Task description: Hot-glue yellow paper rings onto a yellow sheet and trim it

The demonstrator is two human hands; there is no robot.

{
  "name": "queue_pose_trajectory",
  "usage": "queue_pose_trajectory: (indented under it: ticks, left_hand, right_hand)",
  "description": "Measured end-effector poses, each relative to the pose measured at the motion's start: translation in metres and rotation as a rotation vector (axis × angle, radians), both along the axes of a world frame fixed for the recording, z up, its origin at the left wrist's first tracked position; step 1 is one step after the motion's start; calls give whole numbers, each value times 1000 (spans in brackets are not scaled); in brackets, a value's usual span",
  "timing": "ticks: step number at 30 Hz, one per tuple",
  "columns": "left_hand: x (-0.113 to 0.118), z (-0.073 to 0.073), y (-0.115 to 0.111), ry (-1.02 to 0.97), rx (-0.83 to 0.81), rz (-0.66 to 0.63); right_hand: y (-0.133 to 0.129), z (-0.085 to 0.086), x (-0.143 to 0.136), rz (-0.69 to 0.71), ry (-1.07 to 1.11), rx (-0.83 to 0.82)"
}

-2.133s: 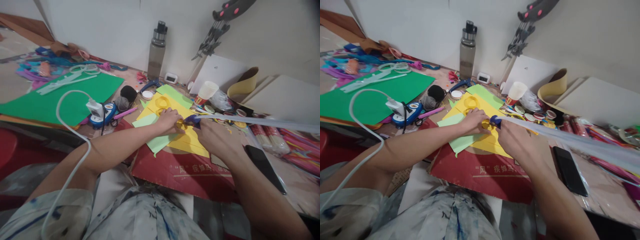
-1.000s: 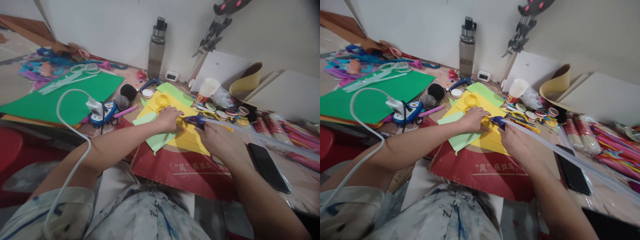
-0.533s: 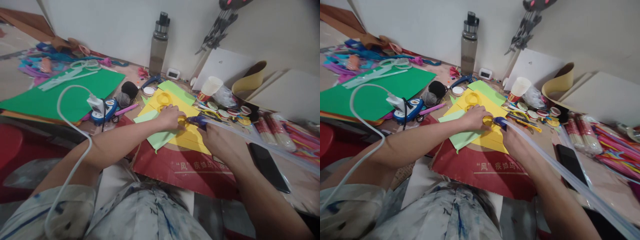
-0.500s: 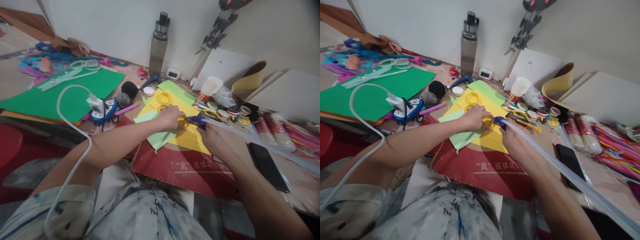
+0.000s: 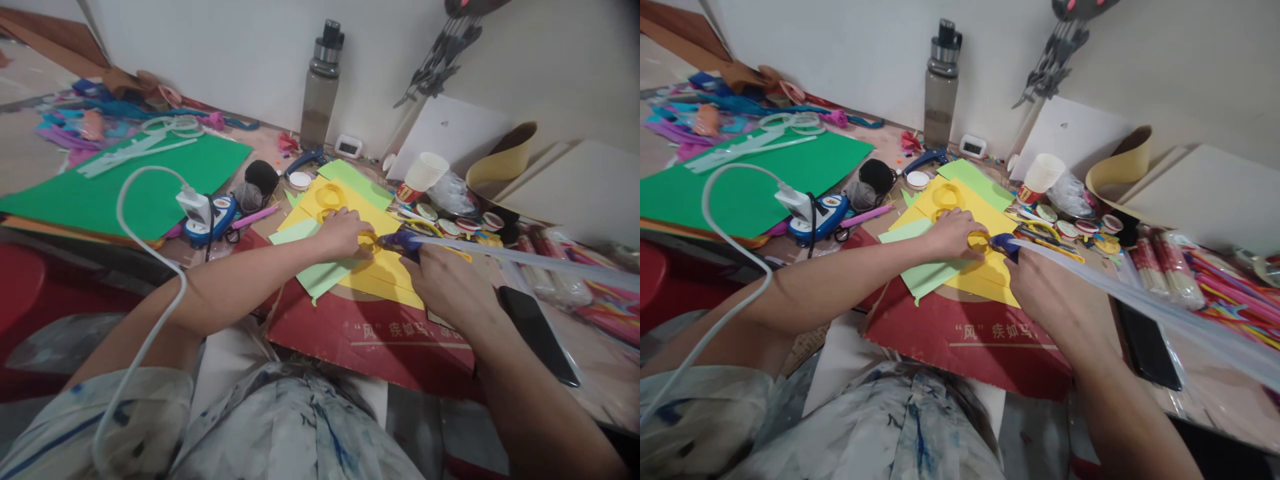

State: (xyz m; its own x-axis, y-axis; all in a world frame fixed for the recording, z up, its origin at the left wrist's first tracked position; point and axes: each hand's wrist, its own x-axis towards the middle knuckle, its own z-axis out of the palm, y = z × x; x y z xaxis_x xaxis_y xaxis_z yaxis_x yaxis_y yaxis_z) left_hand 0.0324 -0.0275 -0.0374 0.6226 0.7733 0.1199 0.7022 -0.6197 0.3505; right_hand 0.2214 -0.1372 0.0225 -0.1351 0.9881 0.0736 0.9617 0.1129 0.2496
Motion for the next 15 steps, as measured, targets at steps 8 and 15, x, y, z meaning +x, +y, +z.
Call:
queue_pose_trajectory:
  ticks: [8, 15]
  left_hand:
    - [0, 3, -1, -8, -11, 8]
    - [1, 1, 0, -1, -6, 7]
  right_hand:
    - [-3, 0, -2, -27, -33, 9]
    - [-5, -1, -3, 25, -22, -6]
